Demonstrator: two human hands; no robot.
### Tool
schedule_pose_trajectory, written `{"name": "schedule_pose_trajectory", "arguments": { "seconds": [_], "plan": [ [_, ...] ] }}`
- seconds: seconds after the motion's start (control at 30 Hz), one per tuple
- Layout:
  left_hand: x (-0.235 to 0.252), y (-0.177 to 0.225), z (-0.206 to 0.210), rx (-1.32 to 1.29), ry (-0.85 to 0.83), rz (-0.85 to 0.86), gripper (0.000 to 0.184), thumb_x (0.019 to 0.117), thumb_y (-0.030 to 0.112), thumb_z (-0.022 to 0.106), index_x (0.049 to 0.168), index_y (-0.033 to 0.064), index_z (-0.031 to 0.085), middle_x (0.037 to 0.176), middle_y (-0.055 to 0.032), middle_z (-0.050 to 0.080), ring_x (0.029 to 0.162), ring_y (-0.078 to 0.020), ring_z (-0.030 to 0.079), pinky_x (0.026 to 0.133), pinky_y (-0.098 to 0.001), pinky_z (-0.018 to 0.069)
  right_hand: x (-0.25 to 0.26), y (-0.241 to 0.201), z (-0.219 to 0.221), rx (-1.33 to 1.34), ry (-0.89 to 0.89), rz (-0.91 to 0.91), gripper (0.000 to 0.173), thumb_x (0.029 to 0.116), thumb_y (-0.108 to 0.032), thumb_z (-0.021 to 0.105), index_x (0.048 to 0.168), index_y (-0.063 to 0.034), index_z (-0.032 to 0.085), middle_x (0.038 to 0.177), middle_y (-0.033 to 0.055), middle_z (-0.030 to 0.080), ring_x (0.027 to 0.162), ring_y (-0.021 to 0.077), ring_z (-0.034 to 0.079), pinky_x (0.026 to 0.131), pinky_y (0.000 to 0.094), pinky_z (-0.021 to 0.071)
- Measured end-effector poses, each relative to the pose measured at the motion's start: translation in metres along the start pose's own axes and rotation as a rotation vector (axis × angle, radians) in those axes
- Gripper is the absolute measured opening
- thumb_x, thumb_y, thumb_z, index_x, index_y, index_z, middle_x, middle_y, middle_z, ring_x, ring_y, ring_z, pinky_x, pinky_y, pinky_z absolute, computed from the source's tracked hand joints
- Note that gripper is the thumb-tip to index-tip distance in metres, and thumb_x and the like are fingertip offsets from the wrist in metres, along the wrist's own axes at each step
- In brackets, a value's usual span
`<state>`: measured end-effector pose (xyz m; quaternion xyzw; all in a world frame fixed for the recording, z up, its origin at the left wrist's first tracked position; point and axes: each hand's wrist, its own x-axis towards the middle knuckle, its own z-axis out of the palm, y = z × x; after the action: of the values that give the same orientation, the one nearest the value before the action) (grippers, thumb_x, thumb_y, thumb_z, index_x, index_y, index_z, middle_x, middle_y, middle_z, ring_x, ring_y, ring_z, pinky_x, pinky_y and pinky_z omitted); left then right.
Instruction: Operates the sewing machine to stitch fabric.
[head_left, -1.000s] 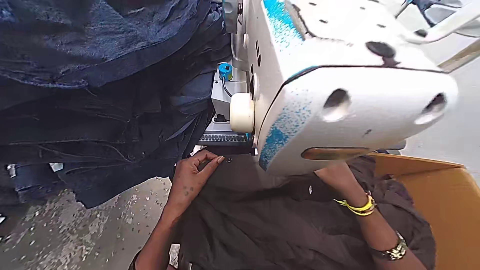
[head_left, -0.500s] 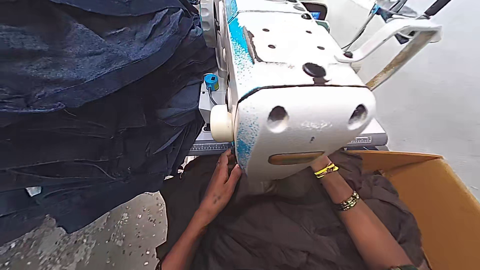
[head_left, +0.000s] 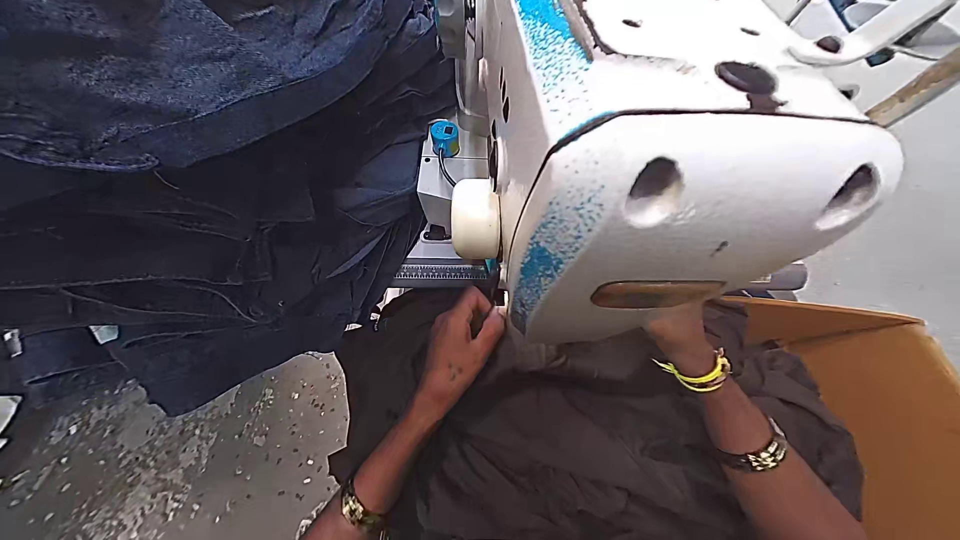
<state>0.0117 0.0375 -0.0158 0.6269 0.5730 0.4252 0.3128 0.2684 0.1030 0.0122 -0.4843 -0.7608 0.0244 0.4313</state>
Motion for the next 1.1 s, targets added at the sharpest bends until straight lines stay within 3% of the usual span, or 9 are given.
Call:
{"name": "schedule_pose_trajectory", "arguments": {
  "seconds": [0.1, 0.23, 0.33, 0.47, 0.63, 0.8, 0.97, 1.03, 1.1],
  "plan": [
    [-0.028, 0.019, -0.017, -0.081, -0.177, 0.334, 0.038, 0.1027, 0.027, 0.058, 0.071, 0.0073, 0.054, 0.054, 0.0011, 0.044, 0.048, -0.0021, 0.041, 0.045, -0.0172, 0.0331, -0.011, -0.022, 0.011, -0.101, 0.035, -0.400, 0.023, 0.0983, -0.023, 0.060, 0.083, -0.0066, 0.065, 0.075, 0.0099, 0.068, 0.073, 0.0209, 0.068, 0.067, 0.0321, 0.0547],
    [-0.038, 0.020, -0.025, -0.008, -0.243, 0.341, 0.033, 0.1031, 0.038, 0.058, 0.086, 0.0107, 0.065, 0.062, 0.0022, 0.055, 0.054, -0.0027, 0.050, 0.050, -0.0196, 0.0400, -0.013, -0.052, 0.026, -0.110, -0.054, -0.607, 0.022, 0.0995, -0.021, 0.058, 0.082, -0.0144, 0.068, 0.077, 0.0044, 0.070, 0.081, 0.0176, 0.068, 0.079, 0.0277, 0.0519],
    [-0.038, 0.021, -0.024, -0.008, -0.211, 0.358, 0.029, 0.1032, 0.037, 0.059, 0.097, 0.0117, 0.072, 0.074, 0.0029, 0.068, 0.065, 0.0011, 0.060, 0.059, -0.0171, 0.0477, -0.015, -0.053, 0.030, 0.021, -0.068, -0.494, 0.019, 0.0952, -0.018, 0.061, 0.079, -0.0107, 0.068, 0.076, 0.0061, 0.071, 0.079, 0.0157, 0.069, 0.076, 0.0267, 0.0531],
    [-0.037, 0.017, -0.047, -0.227, -0.129, 0.288, 0.023, 0.1008, 0.030, 0.065, 0.095, 0.0095, 0.073, 0.086, 0.0071, 0.072, 0.076, 0.0078, 0.063, 0.070, -0.0099, 0.0525, -0.037, -0.060, 0.019, 0.691, -0.444, -0.199, 0.029, 0.1048, -0.036, 0.057, 0.106, -0.0080, 0.054, 0.090, 0.0010, 0.065, 0.093, 0.0022, 0.062, 0.090, 0.0181, 0.0486],
    [-0.023, -0.038, -0.091, -0.026, 0.111, -0.083, 0.019, 0.0940, 0.032, 0.066, 0.086, 0.0160, 0.072, 0.079, 0.0145, 0.066, 0.070, 0.0083, 0.059, 0.065, -0.0117, 0.0487, -0.030, -0.042, 0.010, 0.387, -0.326, 0.144, 0.027, 0.0935, -0.026, 0.067, 0.105, -0.0024, 0.061, 0.089, -0.0006, 0.067, 0.089, 0.0018, 0.059, 0.083, 0.0246, 0.0464],
    [-0.016, -0.041, -0.090, 0.042, 0.143, -0.123, 0.021, 0.0945, 0.035, 0.066, 0.085, 0.0170, 0.072, 0.075, 0.0144, 0.065, 0.067, 0.0093, 0.057, 0.061, -0.0116, 0.0457, -0.025, -0.029, 0.016, 0.448, -0.230, 0.191, 0.017, 0.0941, -0.017, 0.066, 0.101, -0.0035, 0.057, 0.086, -0.0100, 0.061, 0.083, -0.0149, 0.056, 0.077, 0.0070, 0.0485],
    [-0.009, -0.047, -0.083, 0.267, 0.129, -0.081, 0.032, 0.0942, 0.045, 0.062, 0.086, 0.0161, 0.073, 0.074, 0.0104, 0.064, 0.066, 0.0048, 0.056, 0.064, -0.0219, 0.0441, -0.031, -0.021, 0.010, 0.145, -0.210, 0.135, 0.025, 0.0978, -0.027, 0.064, 0.099, -0.0017, 0.063, 0.079, 0.0060, 0.064, 0.077, 0.0149, 0.059, 0.078, 0.0378, 0.0443],
    [-0.010, -0.050, -0.075, 0.403, 0.098, -0.013, 0.038, 0.0959, 0.044, 0.059, 0.091, 0.0107, 0.076, 0.080, -0.0047, 0.070, 0.074, -0.0183, 0.064, 0.068, -0.0474, 0.0477, -0.030, -0.007, 0.007, -0.031, -0.198, 0.125, 0.026, 0.0979, -0.028, 0.063, 0.099, -0.0020, 0.066, 0.076, 0.0085, 0.067, 0.072, 0.0222, 0.064, 0.076, 0.0461, 0.0469],
    [-0.011, -0.047, -0.065, 0.401, -0.004, 0.079, 0.036, 0.1002, 0.036, 0.056, 0.112, 0.0084, 0.075, 0.108, -0.0153, 0.072, 0.100, -0.0352, 0.070, 0.083, -0.0619, 0.0517, -0.021, 0.009, -0.002, -0.196, -0.211, 0.154, 0.023, 0.0978, -0.020, 0.064, 0.100, 0.0021, 0.070, 0.082, 0.0189, 0.070, 0.079, 0.0376, 0.069, 0.077, 0.0595, 0.0490]
  ]
}}
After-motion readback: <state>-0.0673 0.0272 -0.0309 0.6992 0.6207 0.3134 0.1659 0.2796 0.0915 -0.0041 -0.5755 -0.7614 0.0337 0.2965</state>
